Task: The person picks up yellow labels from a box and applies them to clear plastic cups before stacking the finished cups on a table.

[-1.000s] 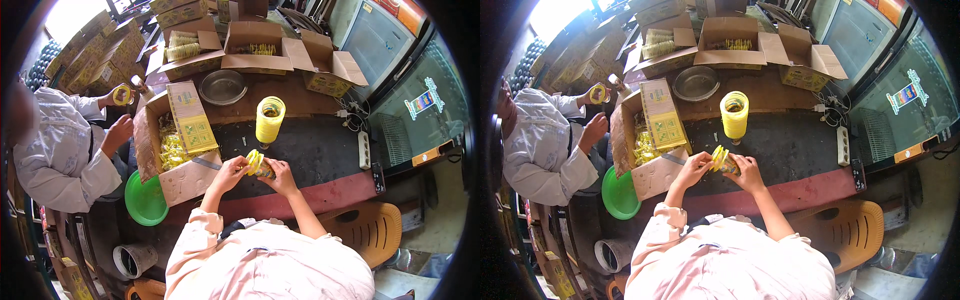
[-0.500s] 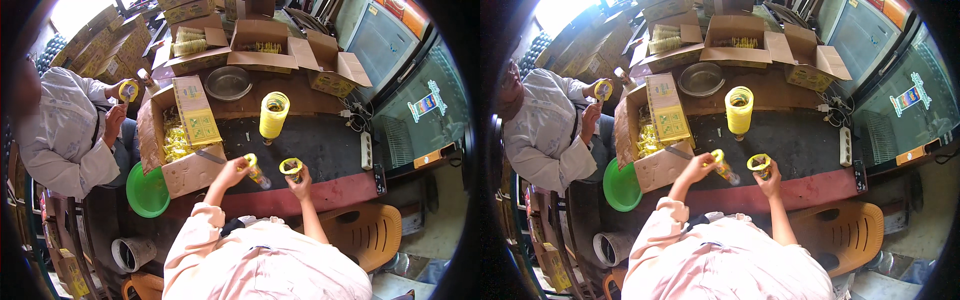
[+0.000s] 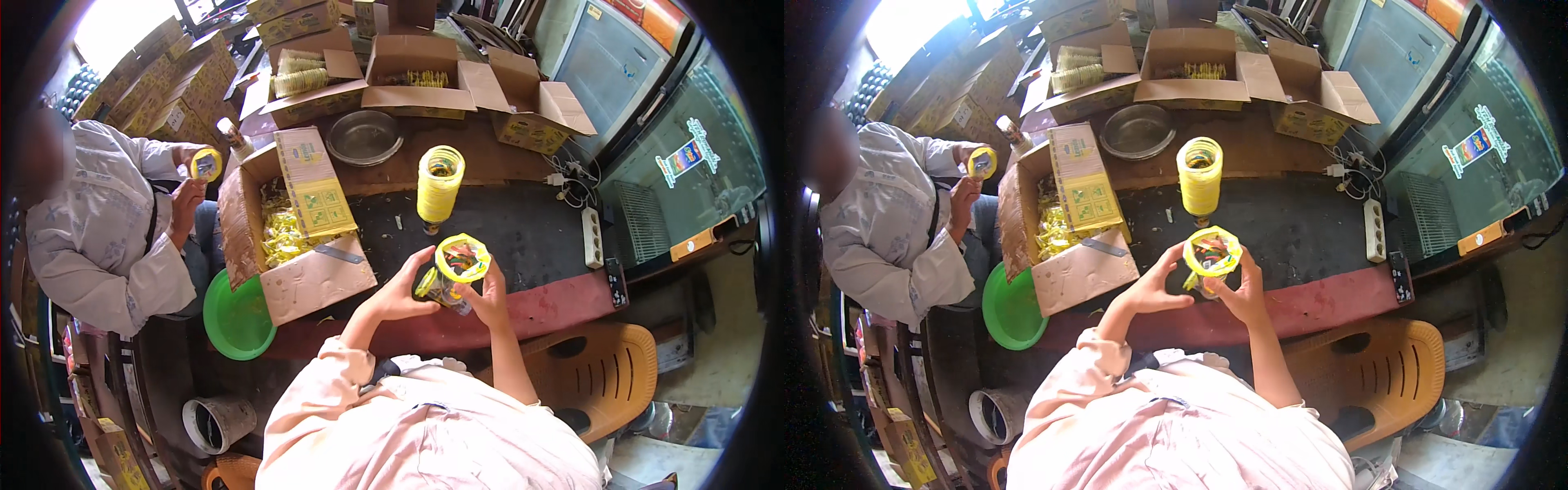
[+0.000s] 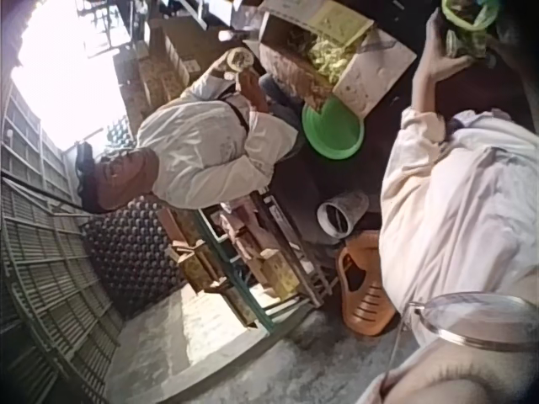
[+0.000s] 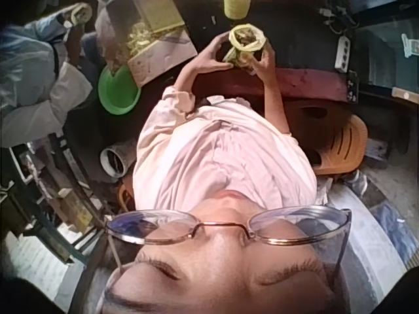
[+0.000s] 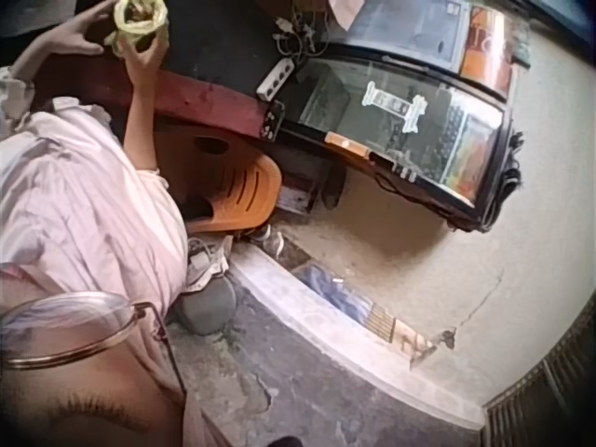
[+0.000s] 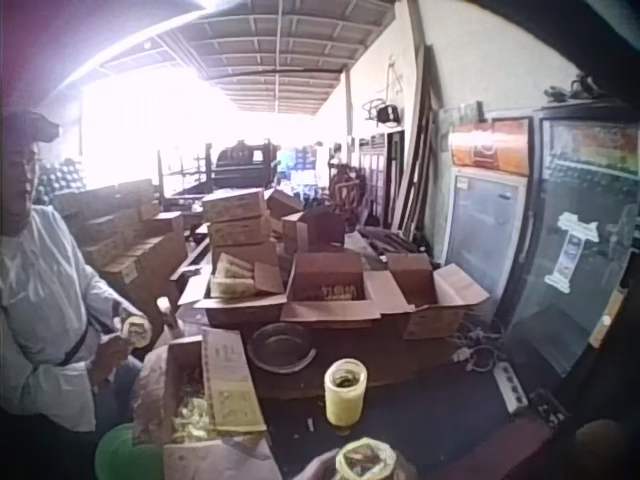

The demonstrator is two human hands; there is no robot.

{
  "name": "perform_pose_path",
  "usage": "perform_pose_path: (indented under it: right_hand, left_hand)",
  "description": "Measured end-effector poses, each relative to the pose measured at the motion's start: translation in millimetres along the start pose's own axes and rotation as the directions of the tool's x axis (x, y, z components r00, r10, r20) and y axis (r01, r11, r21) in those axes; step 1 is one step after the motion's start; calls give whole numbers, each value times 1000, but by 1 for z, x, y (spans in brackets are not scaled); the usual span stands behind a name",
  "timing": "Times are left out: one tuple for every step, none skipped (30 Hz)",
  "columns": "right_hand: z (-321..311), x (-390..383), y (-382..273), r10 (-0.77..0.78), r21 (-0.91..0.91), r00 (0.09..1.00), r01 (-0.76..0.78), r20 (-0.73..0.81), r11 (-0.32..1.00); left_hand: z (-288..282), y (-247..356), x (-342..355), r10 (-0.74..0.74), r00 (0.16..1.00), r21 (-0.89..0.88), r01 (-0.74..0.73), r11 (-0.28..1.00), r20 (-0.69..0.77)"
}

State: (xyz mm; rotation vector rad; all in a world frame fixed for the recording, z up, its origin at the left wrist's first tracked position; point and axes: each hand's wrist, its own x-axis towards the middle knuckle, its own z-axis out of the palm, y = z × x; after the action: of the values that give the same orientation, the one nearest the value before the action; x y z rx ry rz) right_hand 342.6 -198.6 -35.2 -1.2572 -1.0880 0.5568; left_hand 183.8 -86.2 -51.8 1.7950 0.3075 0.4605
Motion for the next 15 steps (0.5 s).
perform_pose_path:
  right_hand:
    - [10,4,-6,33,60,994,-39,102,997]
    - [23,8,-9,45,129,989,-63,138,990]
    - [36,12,-11,41,136,988,-62,148,989]
    - [50,16,-13,-23,14,984,21,179,1000]
    - [66,19,-16,-84,-104,973,109,216,989]
    - [85,21,-23,-116,-161,968,154,224,975]
    - [98,22,-29,-123,-206,951,185,283,961]
    - [109,24,-34,-131,-239,926,225,353,945]
    - [118,25,-38,-133,-272,899,264,418,925]
    - [126,30,-45,-194,-256,872,334,450,907]
    - [133,35,-54,-176,-194,864,296,471,935]
    - [139,42,-54,-200,-79,877,259,436,963]
    - [145,49,-55,-218,38,892,221,397,974]
    - [152,55,-59,-228,-26,902,255,365,967]
    - [164,59,-69,-182,-126,929,232,322,964]
  left_hand:
    - [-7,18,-8,66,995,-48,-69,996,-70]
    - [-14,31,-15,100,988,36,-96,995,-119]
    - [-20,40,-21,136,977,118,-117,986,-164]
    - [-26,43,-29,151,967,182,-114,977,-206]
    - [-32,44,-39,134,960,97,-113,989,-246]
    - [-39,42,-51,125,953,42,-118,992,-276]
    - [-49,41,-62,116,945,-14,-126,992,-305]
    - [-59,41,-73,79,951,-25,-91,996,-298]
    - [-68,38,-83,103,937,61,-87,994,-333]
    - [-76,37,-94,121,919,170,-60,984,-375]
    - [-83,36,-104,143,900,274,-27,961,-411]
    - [-90,36,-112,143,896,283,-20,959,-421]
    - [-96,34,-118,189,854,437,49,898,-485]
    - [-102,34,-124,246,808,571,131,810,-535]
    - [-109,37,-128,248,806,577,137,805,-537]
